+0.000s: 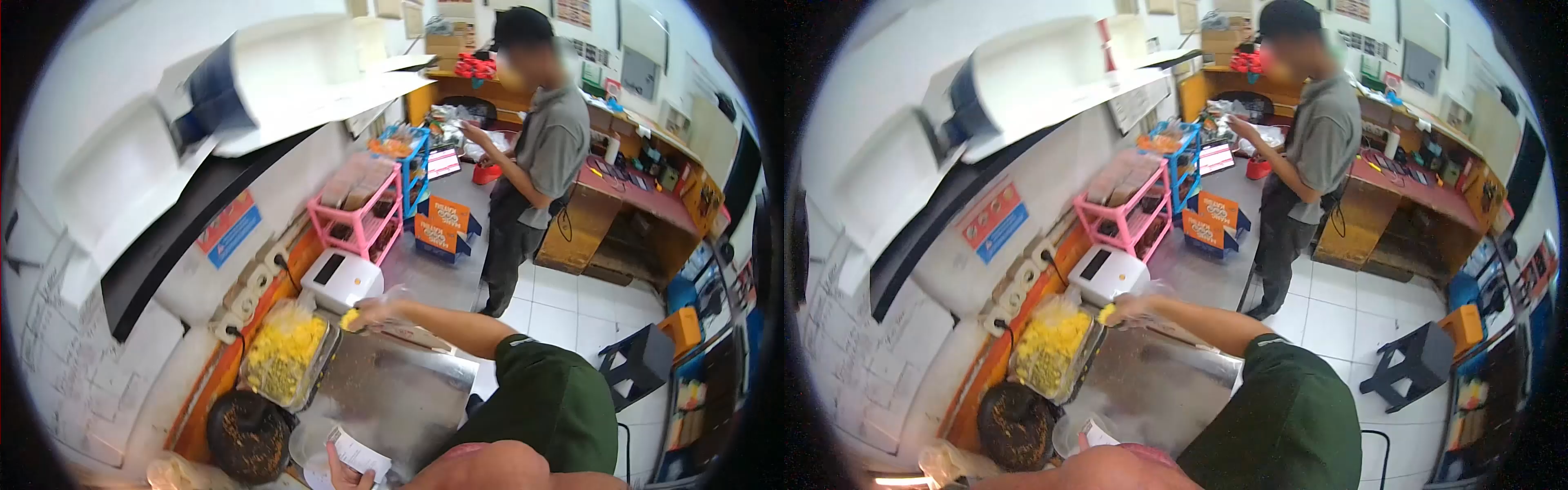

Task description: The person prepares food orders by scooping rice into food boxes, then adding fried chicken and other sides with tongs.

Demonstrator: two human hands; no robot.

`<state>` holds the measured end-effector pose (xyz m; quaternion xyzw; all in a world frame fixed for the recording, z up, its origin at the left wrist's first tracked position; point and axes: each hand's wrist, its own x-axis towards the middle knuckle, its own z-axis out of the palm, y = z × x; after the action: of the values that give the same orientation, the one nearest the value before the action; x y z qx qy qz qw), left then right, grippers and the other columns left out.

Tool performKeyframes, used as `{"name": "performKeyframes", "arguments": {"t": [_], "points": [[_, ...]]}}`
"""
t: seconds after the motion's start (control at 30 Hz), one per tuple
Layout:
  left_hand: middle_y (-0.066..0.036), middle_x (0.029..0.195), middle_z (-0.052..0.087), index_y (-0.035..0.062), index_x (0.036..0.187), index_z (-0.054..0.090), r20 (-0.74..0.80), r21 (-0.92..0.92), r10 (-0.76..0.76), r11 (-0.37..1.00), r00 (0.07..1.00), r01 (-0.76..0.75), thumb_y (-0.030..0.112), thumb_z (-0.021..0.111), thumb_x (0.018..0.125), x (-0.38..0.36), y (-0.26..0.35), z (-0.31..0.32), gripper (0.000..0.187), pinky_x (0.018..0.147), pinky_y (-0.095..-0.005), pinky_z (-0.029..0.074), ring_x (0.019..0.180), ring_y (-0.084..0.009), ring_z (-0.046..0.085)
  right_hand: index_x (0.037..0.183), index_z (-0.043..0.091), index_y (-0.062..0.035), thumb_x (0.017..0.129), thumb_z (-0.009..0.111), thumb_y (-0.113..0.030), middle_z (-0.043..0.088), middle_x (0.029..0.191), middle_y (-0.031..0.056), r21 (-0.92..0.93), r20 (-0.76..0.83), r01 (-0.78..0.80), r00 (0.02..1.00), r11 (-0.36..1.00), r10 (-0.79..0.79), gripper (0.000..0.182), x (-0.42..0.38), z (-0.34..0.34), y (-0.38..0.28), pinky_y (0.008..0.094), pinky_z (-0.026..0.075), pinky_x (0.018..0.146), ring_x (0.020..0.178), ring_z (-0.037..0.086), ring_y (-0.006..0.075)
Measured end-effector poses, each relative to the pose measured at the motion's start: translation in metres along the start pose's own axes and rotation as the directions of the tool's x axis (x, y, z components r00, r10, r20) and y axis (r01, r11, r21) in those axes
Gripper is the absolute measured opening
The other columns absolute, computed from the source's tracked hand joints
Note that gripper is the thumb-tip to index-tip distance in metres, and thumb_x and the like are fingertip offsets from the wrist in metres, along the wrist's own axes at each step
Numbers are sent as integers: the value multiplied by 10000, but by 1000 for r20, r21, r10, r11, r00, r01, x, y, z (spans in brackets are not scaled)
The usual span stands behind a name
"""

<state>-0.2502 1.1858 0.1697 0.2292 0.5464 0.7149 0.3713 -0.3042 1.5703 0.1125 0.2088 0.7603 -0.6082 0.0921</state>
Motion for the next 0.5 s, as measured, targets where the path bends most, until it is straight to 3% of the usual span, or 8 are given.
{"name": "performKeyframes", "arguments": {"t": [0.07,0.1,0.13,0.27,0.33,0.47,0.5], "points": [[-103,1476,188,86,1448,140,49,25,0,1000,999,-1,-175,487,698,7,10,21,867,960,-241,299,1304,-202,261,1053,561,-83,742,688,-391,565,678,11,58,-132,3,991,998,5,455,-73,-28,-10,262,404,425,489,479,120],[-94,1499,160,95,1450,146,72,26,4,1000,997,-6,-184,474,701,11,14,32,864,971,-236,285,1333,-204,233,1014,569,-89,741,684,-408,562,673,14,39,-145,5,989,999,1,436,-82,-45,8,268,396,421,492,478,119],[-115,1439,256,102,1453,125,64,34,-34,999,997,32,-183,431,701,13,19,49,860,970,-247,288,1273,-204,316,974,577,-95,739,680,-426,558,668,16,6,-149,-10,989,1000,11,419,-86,-63,30,274,388,418,495,478,118],[-123,1428,267,77,1446,120,40,57,-32,998,999,30,-167,460,692,27,1,85,862,958,-260,311,1245,-209,345,945,571,-102,742,662,-456,531,635,20,-151,-152,-116,984,982,93,419,-99,-116,117,275,351,402,486,459,109],[-126,1423,273,65,1443,118,25,77,-22,997,999,20,-159,475,688,37,-8,109,864,952,-267,322,1231,-211,360,951,567,-122,744,644,-504,504,621,14,13,-261,-191,947,981,188,440,-117,-122,142,266,312,386,470,429,103],[-134,1412,284,39,1436,113,-18,107,-1,994,1000,3,-144,504,680,59,-34,176,871,941,-280,345,1203,-215,390,938,559,-117,753,641,-513,494,625,5,77,-173,-115,977,990,127,445,-128,-131,187,255,298,383,460,408,93],[-135,1409,287,33,1435,112,-27,116,10,993,1000,-6,-140,511,678,66,-41,194,873,938,-283,351,1196,-216,397,1018,552,-103,752,654,-507,512,626,0,171,-141,-65,986,983,90,495,-134,-135,192,248,304,368,438,412,84]]}}
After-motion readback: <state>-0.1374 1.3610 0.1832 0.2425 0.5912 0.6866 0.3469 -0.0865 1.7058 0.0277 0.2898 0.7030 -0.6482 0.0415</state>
